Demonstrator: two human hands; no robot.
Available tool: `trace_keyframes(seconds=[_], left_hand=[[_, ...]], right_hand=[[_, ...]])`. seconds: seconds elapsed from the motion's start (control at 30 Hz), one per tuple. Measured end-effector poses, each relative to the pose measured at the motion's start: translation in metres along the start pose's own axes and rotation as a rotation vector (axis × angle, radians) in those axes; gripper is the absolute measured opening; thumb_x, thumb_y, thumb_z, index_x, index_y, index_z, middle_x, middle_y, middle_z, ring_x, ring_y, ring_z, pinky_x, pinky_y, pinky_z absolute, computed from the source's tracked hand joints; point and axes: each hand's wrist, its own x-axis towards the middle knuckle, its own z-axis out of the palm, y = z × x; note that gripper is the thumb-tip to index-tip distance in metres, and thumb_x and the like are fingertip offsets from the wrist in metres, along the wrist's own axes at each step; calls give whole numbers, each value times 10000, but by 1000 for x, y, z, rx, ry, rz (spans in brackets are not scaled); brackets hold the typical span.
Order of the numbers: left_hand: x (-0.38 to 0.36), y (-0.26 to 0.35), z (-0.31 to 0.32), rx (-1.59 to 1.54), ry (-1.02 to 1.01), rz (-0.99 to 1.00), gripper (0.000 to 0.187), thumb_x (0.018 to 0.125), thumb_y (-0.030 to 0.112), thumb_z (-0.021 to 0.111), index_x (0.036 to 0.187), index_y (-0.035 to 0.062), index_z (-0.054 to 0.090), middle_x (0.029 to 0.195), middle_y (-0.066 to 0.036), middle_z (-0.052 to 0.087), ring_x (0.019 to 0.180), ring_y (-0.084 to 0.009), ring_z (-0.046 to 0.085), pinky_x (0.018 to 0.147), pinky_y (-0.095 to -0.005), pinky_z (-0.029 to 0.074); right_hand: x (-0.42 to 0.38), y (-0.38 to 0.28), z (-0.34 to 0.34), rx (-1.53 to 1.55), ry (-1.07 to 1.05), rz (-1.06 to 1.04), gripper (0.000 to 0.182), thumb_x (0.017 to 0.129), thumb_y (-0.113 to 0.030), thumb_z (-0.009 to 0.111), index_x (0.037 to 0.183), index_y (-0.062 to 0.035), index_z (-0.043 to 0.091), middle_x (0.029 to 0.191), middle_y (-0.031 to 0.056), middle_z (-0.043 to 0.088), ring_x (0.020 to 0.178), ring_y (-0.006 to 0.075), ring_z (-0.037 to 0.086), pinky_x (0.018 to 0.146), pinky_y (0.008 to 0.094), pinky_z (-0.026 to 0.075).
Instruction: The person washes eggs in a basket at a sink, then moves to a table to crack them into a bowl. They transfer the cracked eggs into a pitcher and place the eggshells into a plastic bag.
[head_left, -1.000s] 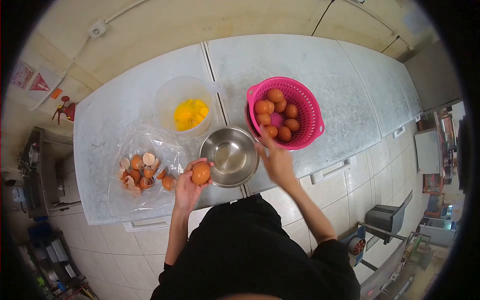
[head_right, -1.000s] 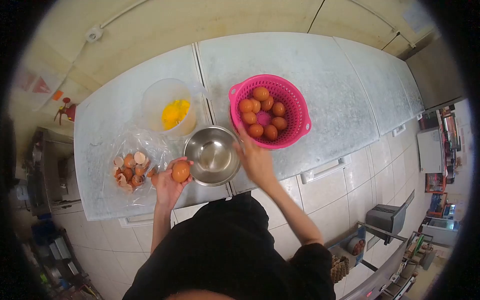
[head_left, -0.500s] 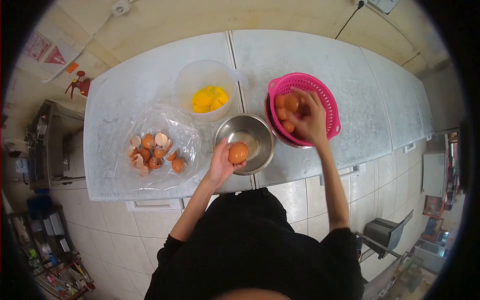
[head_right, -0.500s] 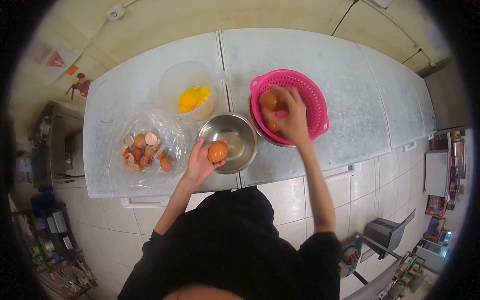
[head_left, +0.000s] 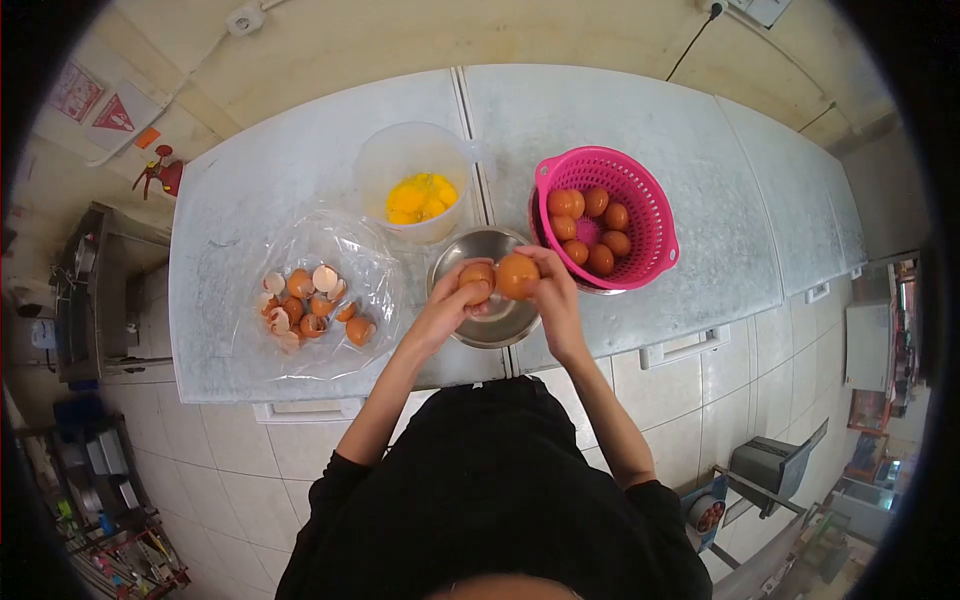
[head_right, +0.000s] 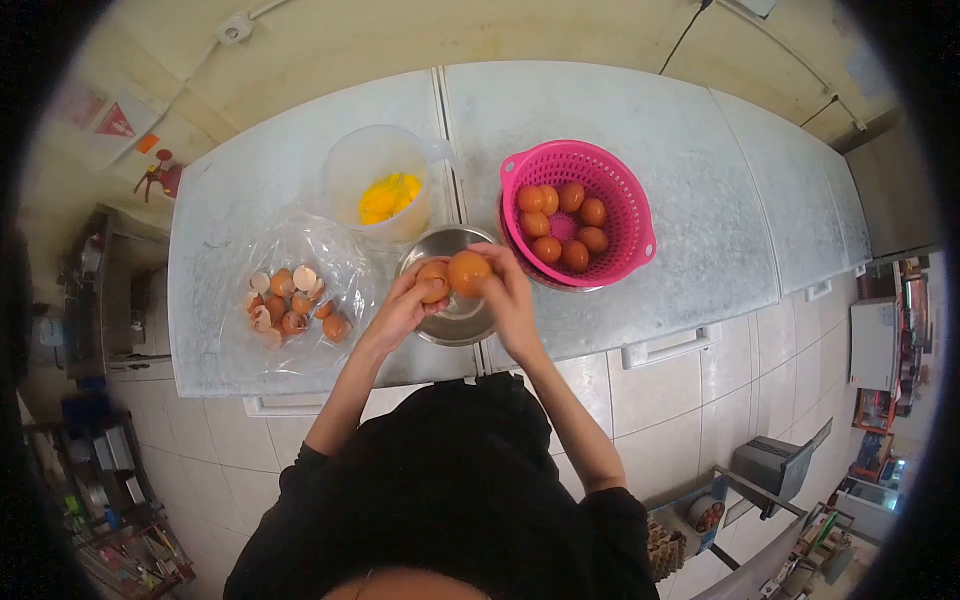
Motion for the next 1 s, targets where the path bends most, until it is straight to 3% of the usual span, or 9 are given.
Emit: trace_keyframes(seconds=[0.07,0.13,0.17,0.23,0.37,0.47,0.53,0.83,1.0], left_hand=[[-1,0,-4,106,-10,9,362,920,188,499,1250,56,432,1104,-75,532,910,-110,531,734,-238,445],[0,1,-3,179,-24,37,337,899,106,475,1228,49,428,1075,-66,520,812,-106,513,686,-222,441],[1,1,-4,177,-22,37,337,899,106,475,1228,49,428,1075,-66,520,812,-106,513,686,-222,441],[3,-1,-7,267,-51,74,351,885,73,448,1231,64,392,1047,-62,508,756,-106,495,680,-226,443],[8,-8,-11,318,-56,101,393,868,55,423,1251,72,338,1051,-57,483,736,-97,498,673,-226,447],[8,-5,-12,621,-68,211,454,844,58,427,1278,56,293,1118,-106,462,865,-165,532,778,-277,452],[8,3,-10,885,-118,418,495,817,80,496,1253,-1,277,1226,-199,389,1135,-302,447,900,-379,411],[1,48,3,1169,-281,448,645,748,29,550,1313,40,239,1264,-190,387,941,-423,550,789,-449,439],[-1,64,12,1281,-286,584,654,726,28,587,1308,46,288,1263,-168,403,927,-390,566,767,-431,462]], right_hand=[[5,-4,-13,822,-140,427,455,770,-98,677,1177,-33,485,1050,113,562,888,203,600,763,303,497],[9,2,-10,728,-144,434,382,784,-95,670,1123,-28,506,963,88,578,807,154,588,717,251,480],[12,5,-6,264,-181,342,358,775,-123,669,1092,-21,537,940,91,605,830,148,598,735,266,481],[17,10,-5,-199,-214,240,341,766,-150,668,1062,-14,569,917,94,632,853,142,609,752,282,483],[23,17,-7,-262,-275,7,351,738,-157,689,1053,-15,624,837,108,667,771,147,634,716,280,493],[26,21,-9,-345,-282,-145,383,711,-139,694,1068,-15,636,838,124,666,749,171,639,703,288,496],[26,19,-9,-366,-273,-226,403,695,-129,695,1077,-15,636,840,131,658,745,191,638,697,294,495],[27,12,-11,-458,-194,-543,469,619,-65,693,1086,-49,650,869,117,627,732,249,604,666,314,494],[35,-1,-19,-641,-113,-816,486,590,-61,716,1072,-96,665,921,77,635,711,224,572,640,312,495]])
